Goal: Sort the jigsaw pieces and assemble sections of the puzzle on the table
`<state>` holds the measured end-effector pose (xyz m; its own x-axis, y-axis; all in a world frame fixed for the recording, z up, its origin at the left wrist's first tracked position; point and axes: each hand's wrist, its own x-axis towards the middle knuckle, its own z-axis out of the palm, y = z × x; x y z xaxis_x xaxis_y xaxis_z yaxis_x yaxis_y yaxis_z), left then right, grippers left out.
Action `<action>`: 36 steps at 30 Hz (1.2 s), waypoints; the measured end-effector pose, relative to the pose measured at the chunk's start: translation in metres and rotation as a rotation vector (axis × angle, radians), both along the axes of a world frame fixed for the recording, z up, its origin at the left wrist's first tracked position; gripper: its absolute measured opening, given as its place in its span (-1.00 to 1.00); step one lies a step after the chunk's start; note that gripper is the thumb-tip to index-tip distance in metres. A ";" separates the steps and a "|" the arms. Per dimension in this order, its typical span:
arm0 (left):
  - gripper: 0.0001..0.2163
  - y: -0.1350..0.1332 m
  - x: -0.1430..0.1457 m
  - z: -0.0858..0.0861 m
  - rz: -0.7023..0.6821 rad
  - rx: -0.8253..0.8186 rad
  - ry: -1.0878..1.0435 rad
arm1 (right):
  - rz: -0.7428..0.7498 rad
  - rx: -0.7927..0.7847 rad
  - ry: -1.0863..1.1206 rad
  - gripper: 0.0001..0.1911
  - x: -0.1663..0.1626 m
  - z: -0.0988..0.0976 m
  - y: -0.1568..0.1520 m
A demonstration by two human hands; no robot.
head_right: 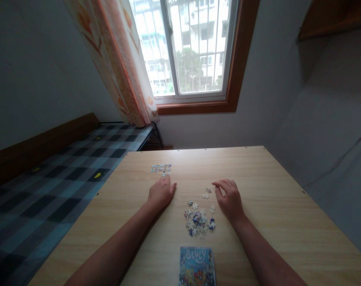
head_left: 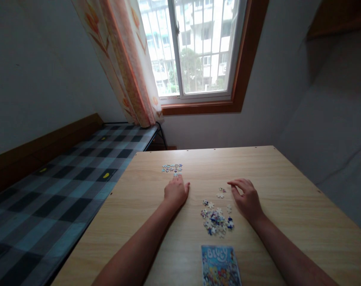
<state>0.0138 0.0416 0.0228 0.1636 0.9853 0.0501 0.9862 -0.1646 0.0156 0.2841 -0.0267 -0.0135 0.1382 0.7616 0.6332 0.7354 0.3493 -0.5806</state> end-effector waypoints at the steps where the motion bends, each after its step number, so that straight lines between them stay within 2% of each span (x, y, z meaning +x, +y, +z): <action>1: -0.50 0.000 0.000 -0.001 0.001 0.000 0.003 | -0.002 0.001 0.001 -0.81 0.000 0.000 0.000; 12: -0.53 0.002 -0.004 0.005 0.022 -0.032 0.021 | -0.002 -0.003 0.005 -0.81 0.001 0.000 0.000; 18: -0.53 -0.001 -0.004 0.009 0.017 0.007 0.004 | -0.010 -0.010 0.024 -0.79 0.001 0.003 0.000; 22: -0.62 -0.001 -0.002 0.007 -0.084 0.051 -0.087 | -0.019 -0.057 0.084 -0.76 0.003 0.002 0.002; 27: -0.69 0.003 -0.001 0.001 -0.280 0.021 -0.135 | -0.046 -0.212 0.315 -0.70 0.008 -0.006 0.011; 30: -0.63 0.006 -0.001 -0.001 -0.280 0.023 -0.100 | -0.048 -0.281 0.386 -0.65 0.009 -0.010 0.016; 36: -0.60 0.005 0.005 -0.002 -0.263 0.027 -0.037 | -0.025 -0.306 0.356 -0.65 0.010 -0.014 0.020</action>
